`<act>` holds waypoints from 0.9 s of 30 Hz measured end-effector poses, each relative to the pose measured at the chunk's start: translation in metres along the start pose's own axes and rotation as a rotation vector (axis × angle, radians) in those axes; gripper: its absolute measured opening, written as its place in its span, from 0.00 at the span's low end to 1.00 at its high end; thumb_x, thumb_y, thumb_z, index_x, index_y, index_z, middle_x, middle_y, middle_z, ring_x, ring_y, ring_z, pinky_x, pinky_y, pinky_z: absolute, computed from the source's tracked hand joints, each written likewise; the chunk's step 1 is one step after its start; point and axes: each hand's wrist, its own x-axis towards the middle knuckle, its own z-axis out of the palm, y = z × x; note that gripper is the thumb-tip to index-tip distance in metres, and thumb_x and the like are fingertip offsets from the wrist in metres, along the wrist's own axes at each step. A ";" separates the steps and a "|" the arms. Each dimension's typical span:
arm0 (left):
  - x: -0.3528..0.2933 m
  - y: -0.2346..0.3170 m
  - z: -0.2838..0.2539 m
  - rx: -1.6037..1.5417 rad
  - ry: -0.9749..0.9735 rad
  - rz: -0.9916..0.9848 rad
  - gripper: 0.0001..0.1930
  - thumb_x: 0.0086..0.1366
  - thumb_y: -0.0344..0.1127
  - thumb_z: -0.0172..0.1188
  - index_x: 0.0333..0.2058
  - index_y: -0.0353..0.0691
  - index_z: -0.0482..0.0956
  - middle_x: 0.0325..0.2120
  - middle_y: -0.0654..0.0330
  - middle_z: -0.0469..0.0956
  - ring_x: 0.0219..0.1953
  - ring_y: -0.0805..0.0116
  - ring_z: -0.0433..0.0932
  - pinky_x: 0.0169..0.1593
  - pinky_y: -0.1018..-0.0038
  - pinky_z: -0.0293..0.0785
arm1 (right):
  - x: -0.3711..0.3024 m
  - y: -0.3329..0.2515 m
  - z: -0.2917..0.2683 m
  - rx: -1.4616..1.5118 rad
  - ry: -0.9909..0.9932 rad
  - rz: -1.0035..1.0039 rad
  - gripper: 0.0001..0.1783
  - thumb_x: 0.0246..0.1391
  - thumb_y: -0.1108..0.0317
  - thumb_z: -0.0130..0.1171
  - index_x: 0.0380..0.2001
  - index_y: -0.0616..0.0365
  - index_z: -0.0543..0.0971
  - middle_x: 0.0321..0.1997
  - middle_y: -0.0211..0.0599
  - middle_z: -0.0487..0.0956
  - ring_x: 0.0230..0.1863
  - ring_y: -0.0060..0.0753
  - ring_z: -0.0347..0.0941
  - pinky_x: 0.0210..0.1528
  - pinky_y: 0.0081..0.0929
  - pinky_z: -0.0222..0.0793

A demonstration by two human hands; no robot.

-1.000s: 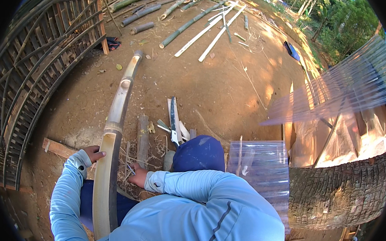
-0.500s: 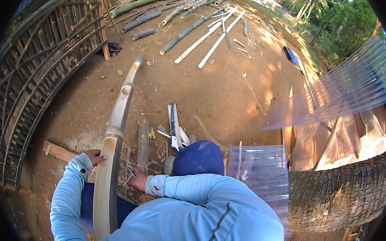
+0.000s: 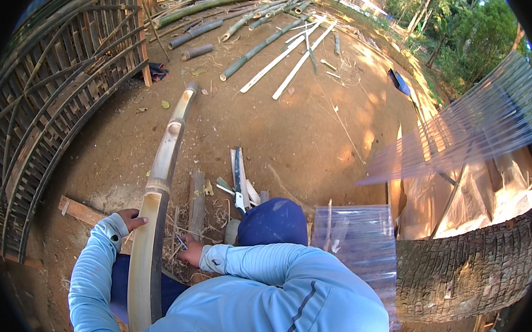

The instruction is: The person holds a long bamboo segment and uses a knife to scrape and smooth the inner surface. They rotate the bamboo periodically to access different sections and continue carving along the length.

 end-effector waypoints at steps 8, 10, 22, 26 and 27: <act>0.000 0.002 0.000 0.046 0.012 -0.019 0.40 0.58 0.64 0.58 0.57 0.32 0.72 0.50 0.42 0.77 0.52 0.50 0.77 0.57 0.64 0.70 | 0.004 0.008 0.003 -0.019 0.019 -0.023 0.41 0.48 0.58 0.61 0.63 0.61 0.56 0.24 0.45 0.76 0.19 0.38 0.73 0.21 0.36 0.67; 0.003 -0.007 0.000 0.028 0.008 -0.006 0.40 0.58 0.64 0.58 0.57 0.32 0.73 0.51 0.42 0.77 0.52 0.50 0.77 0.57 0.64 0.70 | 0.002 0.001 0.002 -0.012 0.002 0.000 0.42 0.48 0.59 0.61 0.63 0.60 0.56 0.25 0.44 0.75 0.18 0.37 0.72 0.20 0.36 0.67; -0.006 0.013 0.000 0.006 -0.006 -0.011 0.36 0.62 0.57 0.58 0.57 0.30 0.72 0.52 0.44 0.77 0.55 0.53 0.75 0.60 0.64 0.66 | 0.015 0.029 0.009 0.012 0.083 -0.087 0.42 0.47 0.58 0.64 0.62 0.59 0.59 0.29 0.43 0.75 0.19 0.35 0.71 0.19 0.34 0.66; -0.006 0.004 -0.001 0.017 0.019 -0.009 0.39 0.59 0.62 0.58 0.57 0.32 0.72 0.52 0.42 0.77 0.54 0.49 0.76 0.58 0.64 0.69 | 0.005 0.008 0.005 0.050 0.030 -0.028 0.41 0.47 0.59 0.64 0.62 0.59 0.59 0.28 0.43 0.75 0.19 0.34 0.70 0.19 0.33 0.66; -0.003 0.000 0.000 0.017 0.020 0.004 0.39 0.59 0.62 0.58 0.57 0.32 0.72 0.52 0.42 0.76 0.55 0.49 0.76 0.59 0.64 0.68 | 0.006 0.008 0.006 0.042 0.028 -0.027 0.41 0.47 0.59 0.64 0.62 0.59 0.59 0.28 0.43 0.75 0.19 0.34 0.71 0.19 0.33 0.66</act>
